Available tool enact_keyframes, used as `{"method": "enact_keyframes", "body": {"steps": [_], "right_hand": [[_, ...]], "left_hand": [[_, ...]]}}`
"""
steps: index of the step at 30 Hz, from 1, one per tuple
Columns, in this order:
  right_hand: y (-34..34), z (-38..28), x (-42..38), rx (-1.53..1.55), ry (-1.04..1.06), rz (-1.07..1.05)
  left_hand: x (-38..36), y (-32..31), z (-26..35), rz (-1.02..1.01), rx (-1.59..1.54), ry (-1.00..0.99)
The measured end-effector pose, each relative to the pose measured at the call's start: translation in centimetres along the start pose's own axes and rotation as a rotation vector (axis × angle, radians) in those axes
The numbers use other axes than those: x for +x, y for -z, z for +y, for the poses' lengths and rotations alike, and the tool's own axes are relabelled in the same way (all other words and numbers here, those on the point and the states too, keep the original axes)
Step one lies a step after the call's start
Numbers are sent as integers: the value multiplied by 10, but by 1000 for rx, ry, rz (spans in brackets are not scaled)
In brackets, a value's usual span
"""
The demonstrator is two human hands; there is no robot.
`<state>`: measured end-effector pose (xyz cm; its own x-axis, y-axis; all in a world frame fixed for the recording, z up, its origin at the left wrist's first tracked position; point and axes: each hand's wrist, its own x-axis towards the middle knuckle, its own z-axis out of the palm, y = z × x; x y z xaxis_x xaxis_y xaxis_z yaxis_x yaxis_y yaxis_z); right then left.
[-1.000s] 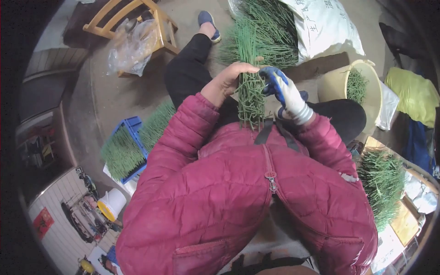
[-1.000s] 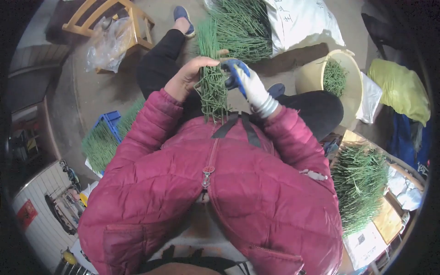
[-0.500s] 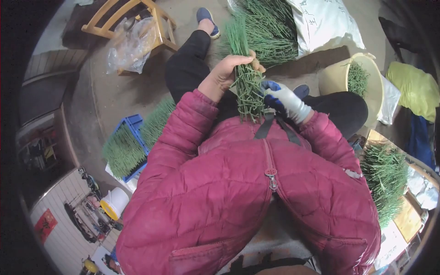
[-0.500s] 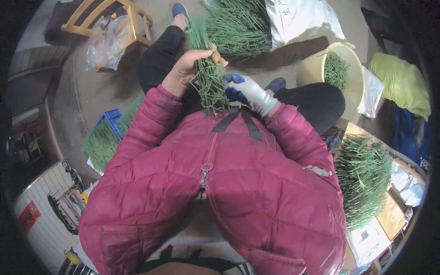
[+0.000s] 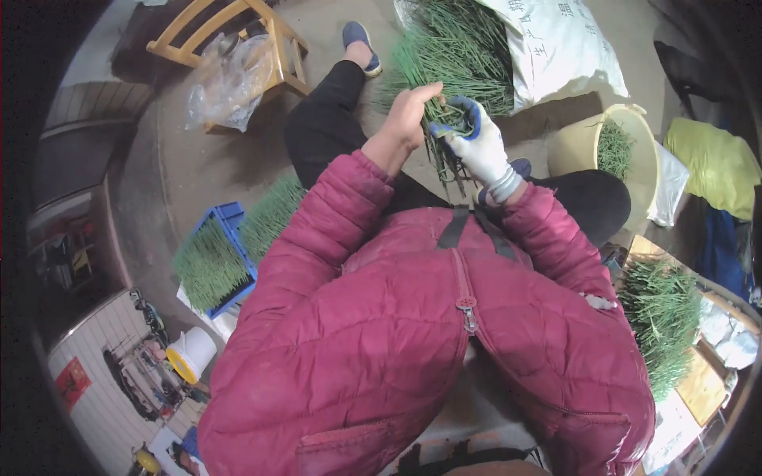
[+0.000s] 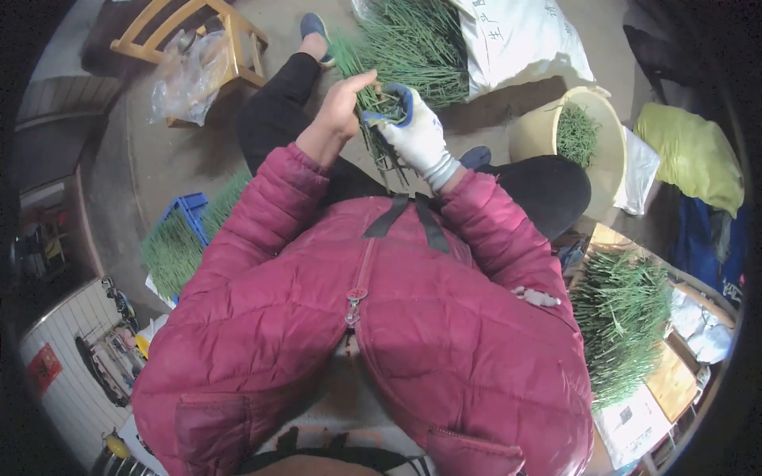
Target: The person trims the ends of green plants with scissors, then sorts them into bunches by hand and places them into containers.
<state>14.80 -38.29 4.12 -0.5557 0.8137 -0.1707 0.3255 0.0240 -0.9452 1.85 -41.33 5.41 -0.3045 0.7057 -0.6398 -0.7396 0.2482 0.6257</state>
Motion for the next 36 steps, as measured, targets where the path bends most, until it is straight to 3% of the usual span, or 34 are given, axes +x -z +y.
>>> {"method": "enact_keyframes", "body": {"steps": [3, 6, 12, 15, 19, 21, 23, 24, 26, 27, 30, 32, 33, 35, 36], "right_hand": [[0, 2, 1, -77, 63, -13], [-1, 9, 5, -228, -11, -76], [12, -8, -32, -238, 88, 70], [56, -30, -57, -290, 486, 56], [159, -19, -28, -325, 668, 646], [224, 14, 10, -429, 843, 936], [284, 48, 22, -703, -55, 907], [303, 59, 23, -761, -282, 887], [315, 69, 24, -819, -571, 324], [306, 60, 28, -831, -637, 179], [226, 5, 27, -798, -253, 430], [157, -32, 12, -218, 88, 11], [132, -39, 10, -69, 174, -88], [98, -33, 17, -492, 594, -312], [83, -30, 19, -592, 703, -372]], "left_hand": [[13, -5, -10, 98, -102, 33], [30, -5, -24, 160, 87, -108], [92, 26, -58, 122, 641, -128], [160, 79, -34, 101, 900, -135], [63, 51, 36, 239, 69, -93], [54, 39, 41, 56, 37, -64], [56, 27, 33, -126, -66, 19], [57, 22, 29, -179, -96, 44], [58, 13, 24, -185, -36, 77], [57, 7, 23, -186, -28, 83], [48, -8, 16, -128, 103, 24], [50, -20, 16, -112, 227, 44], [48, -27, 17, -110, 262, 48], [37, -38, 20, -37, 142, 59], [35, -37, 21, -11, 111, 59]]}}
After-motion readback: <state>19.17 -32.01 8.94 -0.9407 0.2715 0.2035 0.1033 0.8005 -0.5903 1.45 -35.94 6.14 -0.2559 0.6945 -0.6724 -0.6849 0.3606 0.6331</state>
